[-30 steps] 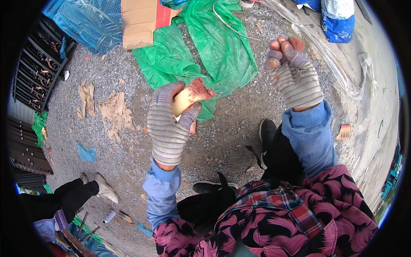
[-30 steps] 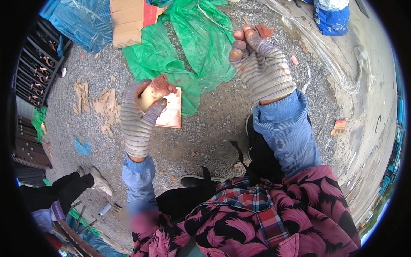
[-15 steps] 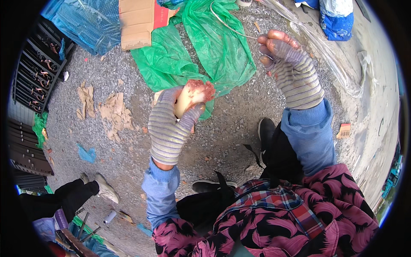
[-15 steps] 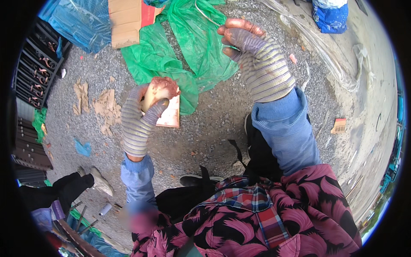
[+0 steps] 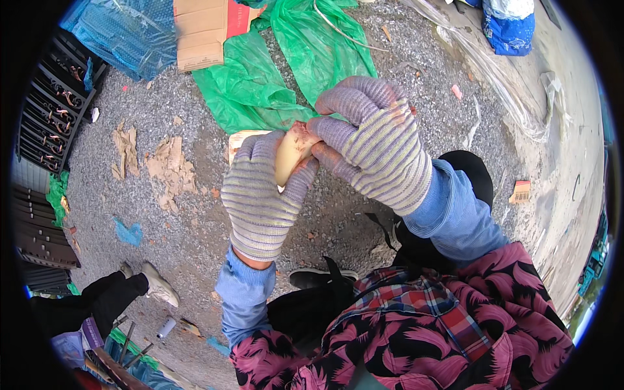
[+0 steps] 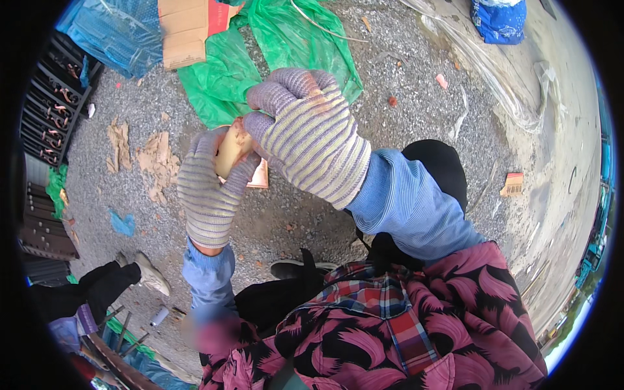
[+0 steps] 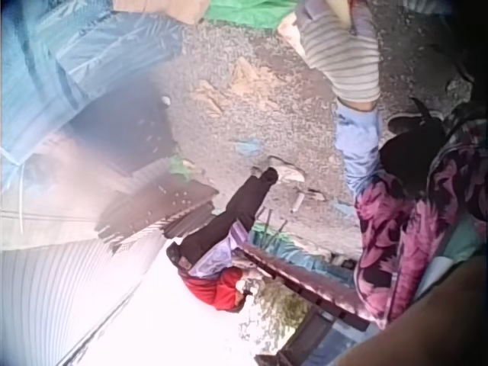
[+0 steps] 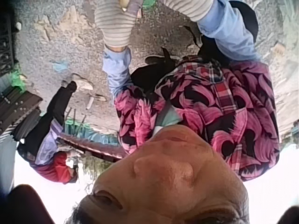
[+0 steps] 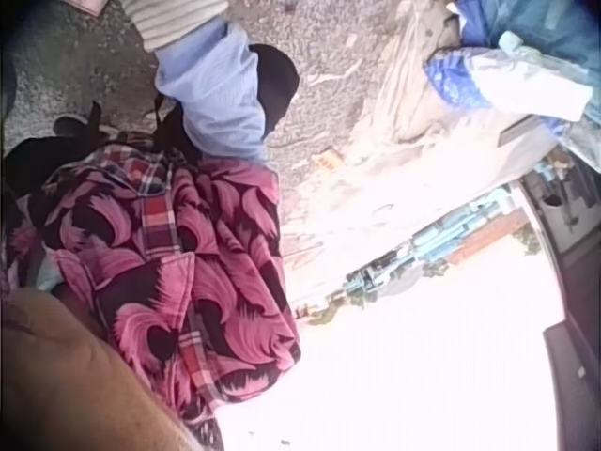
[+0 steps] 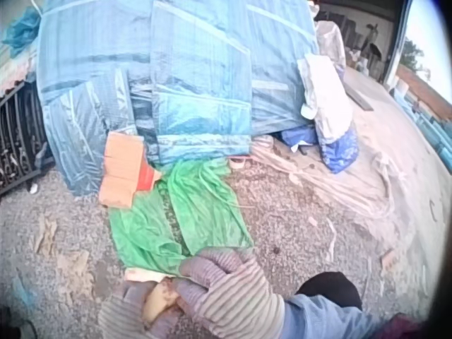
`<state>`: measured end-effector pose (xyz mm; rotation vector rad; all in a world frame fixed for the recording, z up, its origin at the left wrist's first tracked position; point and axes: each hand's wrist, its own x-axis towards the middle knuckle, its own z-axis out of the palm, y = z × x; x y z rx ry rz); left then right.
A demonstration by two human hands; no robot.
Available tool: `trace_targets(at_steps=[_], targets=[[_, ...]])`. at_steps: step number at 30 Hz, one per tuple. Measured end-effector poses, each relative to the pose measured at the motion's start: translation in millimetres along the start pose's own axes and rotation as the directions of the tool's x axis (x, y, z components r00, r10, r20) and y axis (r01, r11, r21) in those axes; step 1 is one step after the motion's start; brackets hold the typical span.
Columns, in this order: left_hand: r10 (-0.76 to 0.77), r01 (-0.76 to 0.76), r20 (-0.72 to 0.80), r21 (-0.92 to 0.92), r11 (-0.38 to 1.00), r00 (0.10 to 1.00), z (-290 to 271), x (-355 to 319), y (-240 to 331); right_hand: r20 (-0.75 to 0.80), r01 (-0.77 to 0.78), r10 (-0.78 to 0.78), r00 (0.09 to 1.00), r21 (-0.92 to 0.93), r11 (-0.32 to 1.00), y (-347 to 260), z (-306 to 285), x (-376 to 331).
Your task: The person applies copper-colored paint to the ornate scrollwork of a black metal gate using a sponge. They hold a paint-soaked board in the other hand and repeatedly dab the sponge onto the gate's decorative elements. Another person is visible working on a different section of the gate in the background.
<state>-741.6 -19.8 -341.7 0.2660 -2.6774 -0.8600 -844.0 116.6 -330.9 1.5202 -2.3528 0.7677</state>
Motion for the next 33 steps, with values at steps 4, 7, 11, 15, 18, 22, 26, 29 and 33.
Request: trace_targets(at_steps=[4, 7, 11, 15, 18, 22, 26, 29, 33], targets=[[0.011, -0.010, 0.006, -0.027, 1.000, 1.000, -4.5, -0.4, 5.9, -0.052, 0.054, -0.056, 0.997, -0.040, 0.998, 1.1, 6.9, -3.1], [-0.068, 0.069, 0.013, -0.094, 0.993, 0.998, -6.4, -2.1, 10.3, -0.093, 0.062, -0.065, 0.993, -0.042, 0.997, -1.6, 9.2, -3.5], [-0.179, 0.179, 0.022, -0.213, 0.961, 0.984, -6.9, -6.2, 12.1, -0.046, -0.017, 0.013, 0.999, -0.096, 0.995, -2.3, 3.2, -1.0], [-0.245, 0.247, 0.047, -0.305, 0.920, 0.968, -6.8, -7.0, 12.8, -0.135, -0.096, 0.105, 0.985, 0.069, 0.993, 4.0, 13.1, -4.9], [-0.219, 0.204, -0.008, -0.331, 0.921, 0.976, -0.5, -10.5, 5.5, -0.086, -0.119, 0.126, 0.988, 0.079, 0.990, 3.2, 4.9, -5.8], [-0.543, 0.457, 0.022, -0.570, 0.683, 0.840, -29.7, -10.5, -2.4, -0.112, -0.362, 0.380, 0.918, 0.152, 0.920, 29.4, -8.5, -8.0], [-0.412, 0.360, 0.006, -0.500, 0.788, 0.911, -31.3, -5.5, -10.7, 0.005, -0.340, 0.340, 0.940, -0.049, 0.939, 49.8, -10.4, -12.4], [-0.397, 0.352, 0.046, -0.563, 0.748, 0.917, -25.4, -3.9, -4.8, -0.063, -0.318, 0.311, 0.948, -0.148, 0.937, 51.1, -10.4, -11.0], [-0.350, 0.304, 0.084, -0.703, 0.642, 0.933, -17.9, -3.6, -8.5, -0.167, -0.399, 0.370, 0.914, -0.202, 0.894, 56.3, -7.8, -11.1]])
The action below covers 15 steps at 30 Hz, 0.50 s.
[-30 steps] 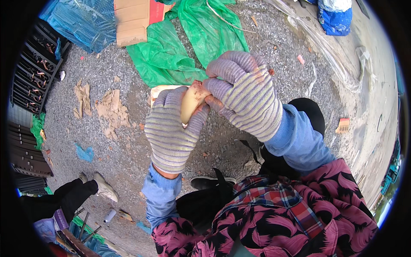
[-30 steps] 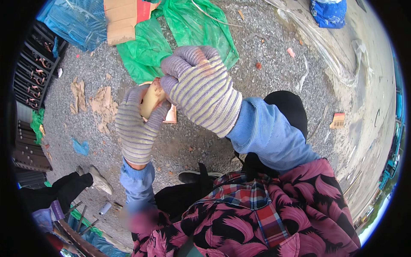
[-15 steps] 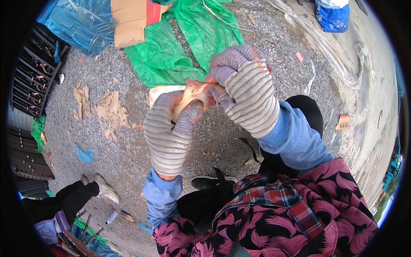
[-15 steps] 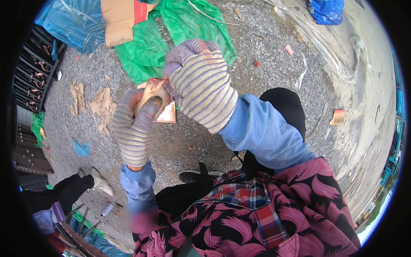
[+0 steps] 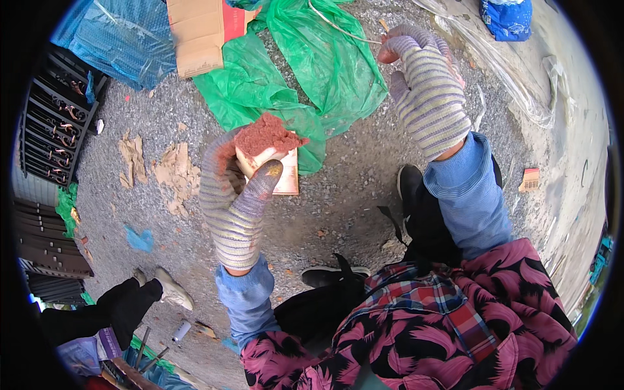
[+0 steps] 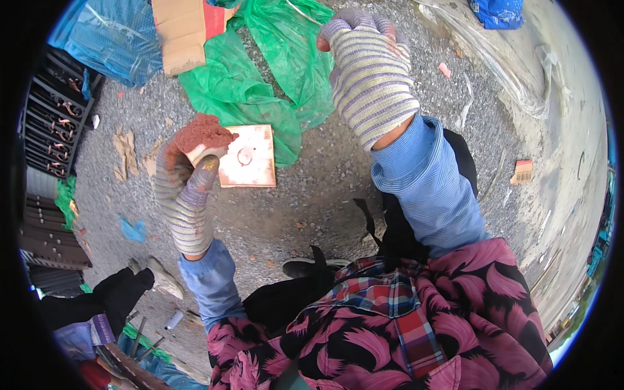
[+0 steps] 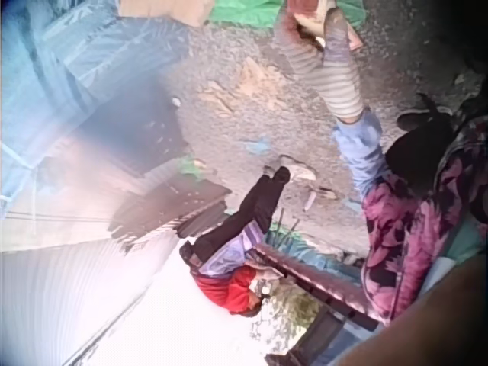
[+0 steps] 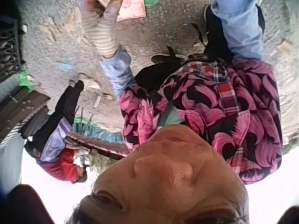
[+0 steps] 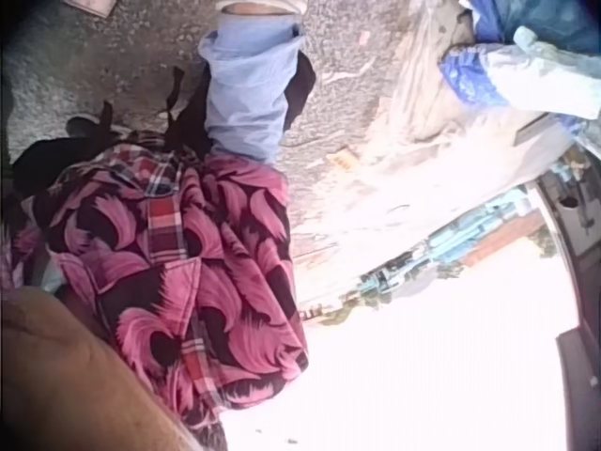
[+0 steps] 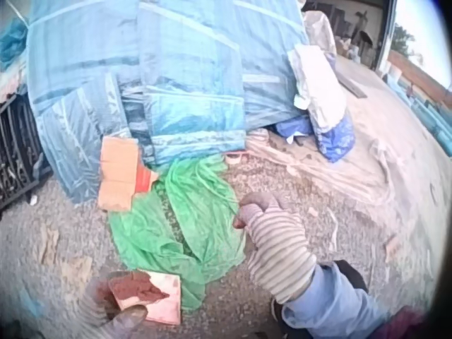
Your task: The person applies copper-colored paint to the ornate scrollwork of a black metal gate using a sponge. They hold a paint-soaked board in the other hand and repeatedly dab the sponge onto the gate's decorative elements. Another person is visible working on a different section of the gate in the background.
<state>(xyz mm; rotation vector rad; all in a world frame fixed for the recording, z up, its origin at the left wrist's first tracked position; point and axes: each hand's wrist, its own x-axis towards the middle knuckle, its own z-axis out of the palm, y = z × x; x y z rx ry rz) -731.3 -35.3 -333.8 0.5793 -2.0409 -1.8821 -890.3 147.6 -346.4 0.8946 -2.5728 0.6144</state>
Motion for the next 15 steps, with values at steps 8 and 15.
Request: trace_targets(at_steps=[8, 15], targets=[[0.092, -0.094, -0.016, -0.151, 0.984, 0.996, 1.2, 4.0, -7.1, 0.001, 0.163, -0.165, 0.986, 0.142, 0.976, -7.6, 1.5, -1.2], [0.027, -0.034, -0.051, -0.159, 0.987, 0.998, 6.6, 3.0, -2.1, 0.246, 0.150, -0.129, 0.961, -0.067, 0.986, -15.3, 15.3, -14.1]])
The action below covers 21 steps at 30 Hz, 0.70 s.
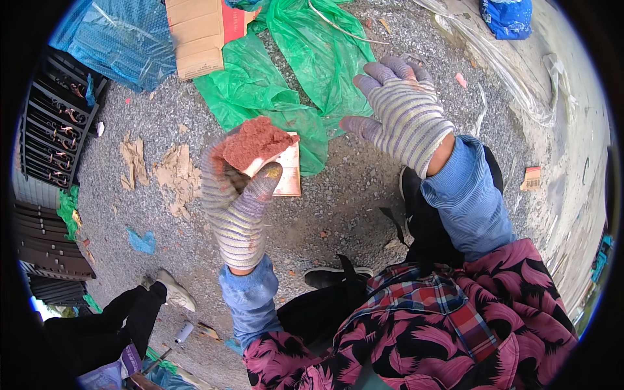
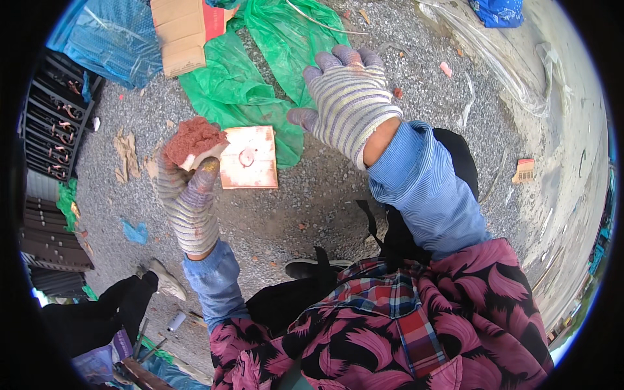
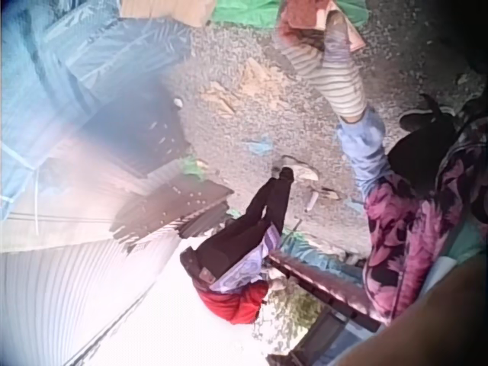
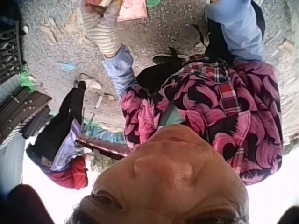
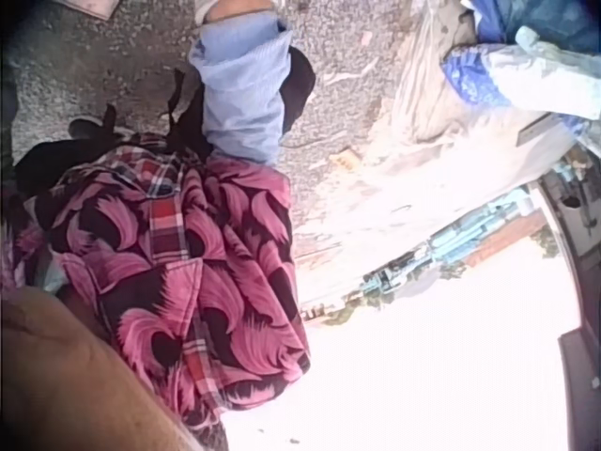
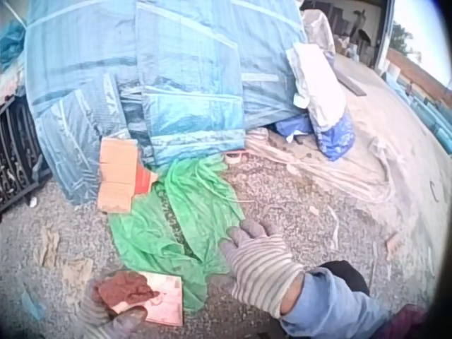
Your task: The person applies copper-colored paint to the ornate scrollwork of a black metal gate using a sponge. They hold a paint-soaked board in the other hand and repeatedly dab the sponge onto the gate's decorative elements. Another person is visible working on a different section of the gate in the background.
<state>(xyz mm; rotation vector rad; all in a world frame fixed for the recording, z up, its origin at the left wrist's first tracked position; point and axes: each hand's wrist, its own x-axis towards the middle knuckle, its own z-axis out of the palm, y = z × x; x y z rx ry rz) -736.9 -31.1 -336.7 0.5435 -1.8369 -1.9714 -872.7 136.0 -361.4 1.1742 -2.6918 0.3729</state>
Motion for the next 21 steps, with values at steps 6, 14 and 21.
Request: trace_targets(at_steps=[6, 14, 21], targets=[[0.003, -0.001, 0.056, -0.028, 1.000, 0.998, -2.6, 3.4, -3.7, 0.000, -0.182, 0.194, 0.981, 0.346, 0.920, 5.0, -19.2, 8.1], [-0.025, 0.033, 0.129, -0.058, 0.998, 0.991, -4.1, 1.9, -15.7, -0.182, 0.213, -0.126, 0.975, 0.623, 0.753, -28.4, -25.5, 5.9], [-0.111, 0.129, 0.154, -0.115, 0.985, 0.982, 8.0, -4.5, -13.7, -0.125, 0.154, -0.092, 0.988, 0.712, 0.685, -32.2, -22.7, 1.4]])
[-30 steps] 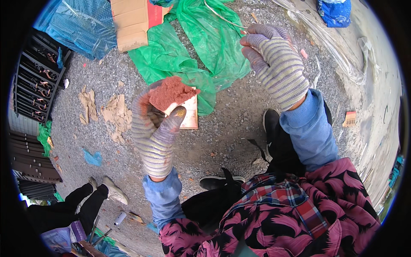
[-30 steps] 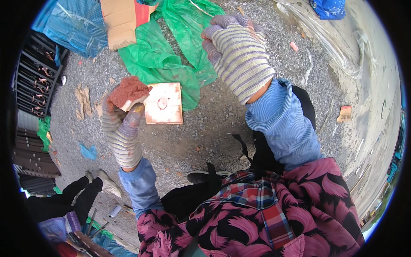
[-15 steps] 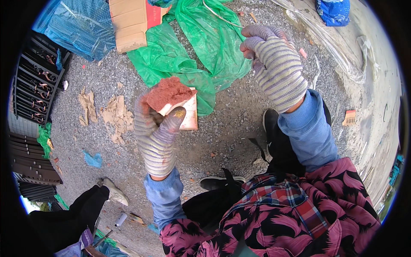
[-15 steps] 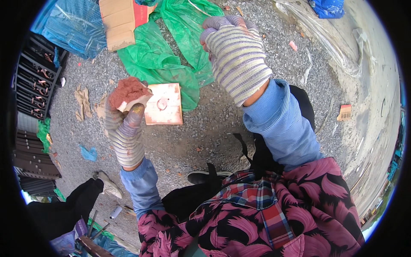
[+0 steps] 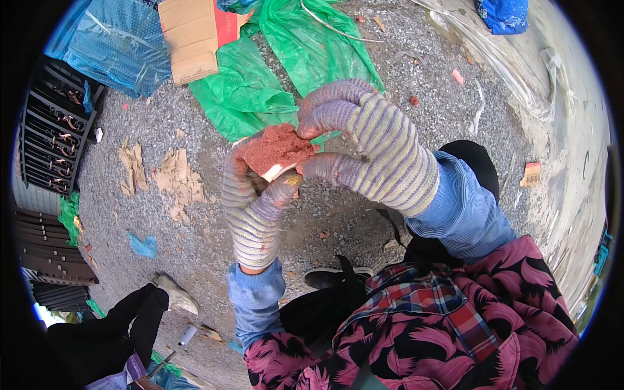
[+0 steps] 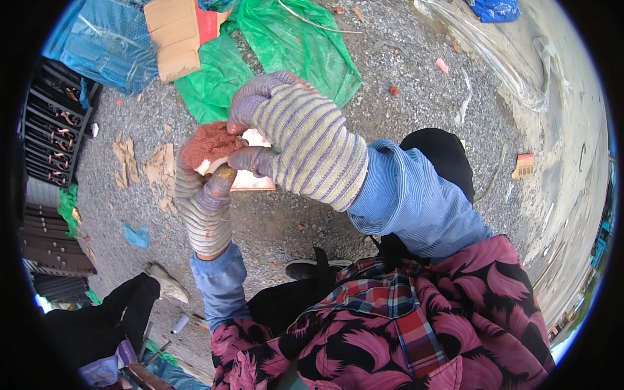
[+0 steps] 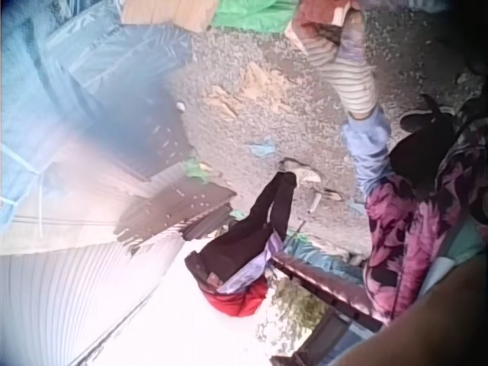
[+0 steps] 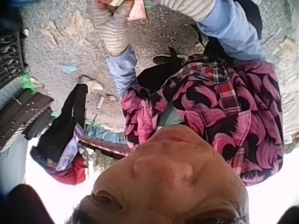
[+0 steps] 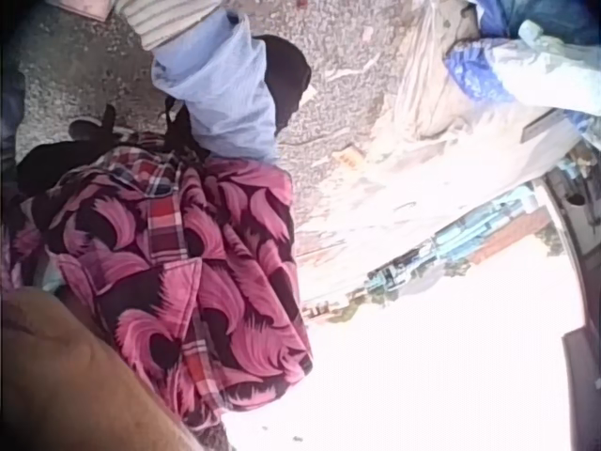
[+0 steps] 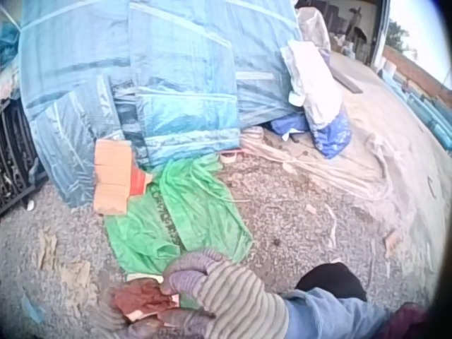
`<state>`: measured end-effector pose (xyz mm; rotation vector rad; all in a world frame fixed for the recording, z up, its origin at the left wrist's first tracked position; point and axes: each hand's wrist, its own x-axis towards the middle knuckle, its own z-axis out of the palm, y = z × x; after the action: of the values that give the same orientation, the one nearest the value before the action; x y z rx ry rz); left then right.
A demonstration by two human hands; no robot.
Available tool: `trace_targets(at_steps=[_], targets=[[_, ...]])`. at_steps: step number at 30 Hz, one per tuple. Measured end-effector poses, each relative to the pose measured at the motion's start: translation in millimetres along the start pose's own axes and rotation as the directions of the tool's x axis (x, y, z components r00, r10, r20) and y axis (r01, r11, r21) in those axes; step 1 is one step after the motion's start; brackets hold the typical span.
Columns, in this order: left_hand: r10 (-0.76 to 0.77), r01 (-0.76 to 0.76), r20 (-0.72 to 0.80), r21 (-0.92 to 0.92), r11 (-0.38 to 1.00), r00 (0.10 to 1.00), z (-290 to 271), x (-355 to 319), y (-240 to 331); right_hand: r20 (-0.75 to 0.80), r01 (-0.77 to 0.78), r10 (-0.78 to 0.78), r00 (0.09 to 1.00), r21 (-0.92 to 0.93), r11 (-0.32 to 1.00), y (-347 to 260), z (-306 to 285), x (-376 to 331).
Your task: The person applies copper-colored paint to the ornate scrollwork of a black metal gate using a sponge. They hold a paint-soaked board in the other hand and repeatedly dab the sponge onto the gate's decorative elements. Another person is visible working on a different section of the gate in the background.
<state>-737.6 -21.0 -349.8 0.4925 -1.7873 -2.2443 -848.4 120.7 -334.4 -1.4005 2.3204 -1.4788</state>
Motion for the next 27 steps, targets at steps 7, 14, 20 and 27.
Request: trace_targets(at_steps=[7, 14, 20, 27], targets=[[0.031, -0.028, -0.035, 0.087, 0.996, 0.999, 14.1, 0.7, 2.4, -0.111, -0.092, 0.133, 0.985, 0.317, 0.944, 1.0, 1.7, -9.1], [0.104, -0.084, -0.146, 0.132, 0.988, 0.984, -8.9, 5.4, 5.3, 0.108, -0.462, 0.553, 0.826, 0.691, 0.555, 6.6, -12.4, -0.2], [0.122, -0.123, -0.243, 0.010, 0.992, 0.962, -14.2, 5.5, 13.0, 0.044, -0.124, 0.179, 0.983, -0.560, 0.819, 41.8, -26.2, -7.3], [0.096, -0.140, -0.229, -0.182, 0.973, 0.969, -30.3, 13.0, 5.0, -0.074, -0.160, 0.142, 0.987, -0.452, 0.878, 49.3, -29.1, 0.3]])
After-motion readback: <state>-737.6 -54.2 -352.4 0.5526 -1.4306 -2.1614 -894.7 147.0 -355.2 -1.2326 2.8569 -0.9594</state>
